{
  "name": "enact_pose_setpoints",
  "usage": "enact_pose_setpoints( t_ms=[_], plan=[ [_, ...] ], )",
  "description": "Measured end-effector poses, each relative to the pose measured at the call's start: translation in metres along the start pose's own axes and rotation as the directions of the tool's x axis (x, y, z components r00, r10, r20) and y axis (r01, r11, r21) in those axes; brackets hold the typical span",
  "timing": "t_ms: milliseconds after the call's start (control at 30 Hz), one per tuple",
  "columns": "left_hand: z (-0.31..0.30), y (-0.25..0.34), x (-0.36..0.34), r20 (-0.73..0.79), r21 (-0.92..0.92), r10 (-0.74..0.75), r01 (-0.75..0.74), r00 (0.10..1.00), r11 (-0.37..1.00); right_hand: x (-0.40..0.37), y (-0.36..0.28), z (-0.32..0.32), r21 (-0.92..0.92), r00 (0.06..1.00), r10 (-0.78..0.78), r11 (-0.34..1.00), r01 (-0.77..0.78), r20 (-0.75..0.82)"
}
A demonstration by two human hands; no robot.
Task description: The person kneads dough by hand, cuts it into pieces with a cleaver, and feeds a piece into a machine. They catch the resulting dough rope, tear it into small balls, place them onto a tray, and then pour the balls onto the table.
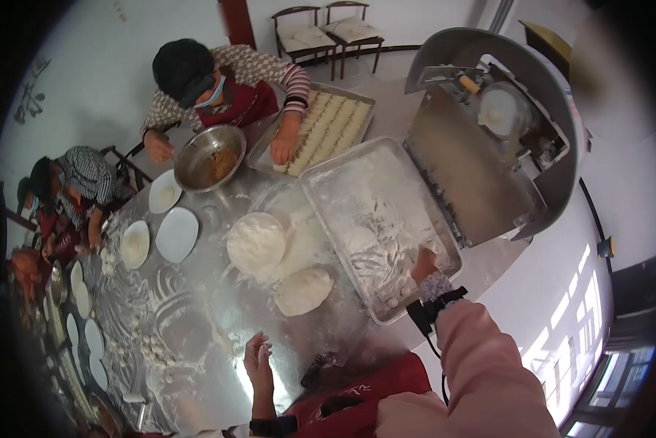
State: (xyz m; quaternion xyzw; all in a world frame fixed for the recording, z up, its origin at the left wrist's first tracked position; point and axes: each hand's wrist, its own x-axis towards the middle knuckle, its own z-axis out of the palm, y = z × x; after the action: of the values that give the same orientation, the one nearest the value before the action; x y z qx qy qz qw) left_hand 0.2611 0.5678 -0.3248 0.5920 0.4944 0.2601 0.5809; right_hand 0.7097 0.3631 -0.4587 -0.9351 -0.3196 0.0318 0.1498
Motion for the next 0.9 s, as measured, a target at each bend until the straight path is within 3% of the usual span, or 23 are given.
enact_pose_setpoints(
  t_ms=[33,67,100,133,200,233,267,300,333,367,400,500,567,600,667,733,767,833,900],
  plan=[
    [0.000,-0.004,-0.001,0.025,-0.029,-0.008,0.008,1.000,1.000,-0.002,-0.009,-0.027,-0.045,0.920,0.086,0.996,-0.075,0.382],
    [-0.002,-0.016,0.001,0.047,0.026,-0.001,0.000,0.999,1.000,0.005,-0.020,-0.040,-0.039,0.909,0.054,0.998,-0.041,0.414],
    [-0.004,-0.029,0.001,0.069,0.078,0.001,-0.006,0.998,0.997,0.015,-0.031,-0.050,0.250,0.918,0.004,0.962,-0.112,0.397],
    [-0.002,-0.035,0.001,0.026,0.082,-0.024,0.022,0.999,0.996,0.026,-0.043,-0.054,0.516,0.926,-0.030,0.837,-0.183,0.377],
    [-0.003,-0.040,0.001,0.063,0.258,0.003,-0.020,0.998,0.966,0.038,-0.065,-0.043,0.880,0.936,-0.055,0.363,-0.305,0.347],
    [-0.002,-0.040,0.001,0.061,0.338,0.010,-0.030,0.998,0.941,0.052,-0.057,-0.027,0.457,0.902,-0.079,0.879,-0.138,0.425],
    [-0.004,-0.039,-0.001,0.108,0.443,0.026,-0.072,0.994,0.894,0.050,-0.071,-0.025,0.101,0.941,-0.196,0.979,0.174,0.276],
    [-0.005,-0.043,-0.005,0.125,0.487,0.012,-0.072,0.992,0.870,0.051,-0.094,-0.028,0.122,0.931,-0.341,0.937,0.327,0.127],
    [-0.007,-0.042,-0.008,0.176,0.600,0.080,-0.171,0.981,0.782,0.048,-0.129,-0.040,0.228,0.899,-0.408,0.901,0.368,0.159],
    [-0.010,-0.044,-0.011,0.145,0.579,0.019,-0.100,0.989,0.809,0.041,-0.163,-0.047,0.327,0.862,-0.470,0.858,0.396,0.188],
    [-0.016,-0.053,-0.017,0.165,0.589,0.112,-0.189,0.980,0.786,0.030,-0.194,-0.046,0.362,0.835,-0.514,0.830,0.425,0.197],
    [-0.042,-0.071,-0.031,0.024,0.497,0.122,-0.118,0.992,0.860,0.000,-0.262,-0.029,0.416,0.744,-0.614,0.768,0.487,0.264],
    [-0.076,-0.086,-0.040,0.020,0.539,0.102,-0.097,0.995,0.837,-0.020,-0.294,-0.008,0.311,0.705,-0.632,0.774,0.552,0.321],
    [-0.097,-0.095,-0.044,-0.045,0.517,0.063,-0.031,0.997,0.856,-0.028,-0.301,0.008,0.266,0.684,-0.567,0.822,0.503,0.459],
    [-0.144,-0.119,-0.045,-0.121,0.481,0.035,0.027,0.992,0.876,-0.046,-0.321,0.029,0.192,0.664,-0.570,0.809,0.555,0.483],
    [-0.204,-0.149,-0.045,-0.426,0.399,-0.087,0.273,0.900,0.876,-0.065,-0.356,0.045,0.111,0.653,-0.564,0.793,0.599,0.505],
    [-0.237,-0.158,-0.040,-0.468,0.549,0.007,0.285,0.884,0.786,-0.080,-0.379,0.049,0.212,0.666,-0.598,0.793,0.571,0.446],
    [-0.301,-0.175,-0.024,-0.658,0.457,0.031,0.367,0.752,0.810,-0.103,-0.438,0.066,0.299,0.670,-0.636,0.772,0.561,0.384],
    [-0.370,-0.181,-0.003,-0.691,0.404,-0.015,0.404,0.722,0.821,-0.131,-0.496,0.093,0.475,0.545,-0.720,0.694,0.541,0.431]
  ],
)
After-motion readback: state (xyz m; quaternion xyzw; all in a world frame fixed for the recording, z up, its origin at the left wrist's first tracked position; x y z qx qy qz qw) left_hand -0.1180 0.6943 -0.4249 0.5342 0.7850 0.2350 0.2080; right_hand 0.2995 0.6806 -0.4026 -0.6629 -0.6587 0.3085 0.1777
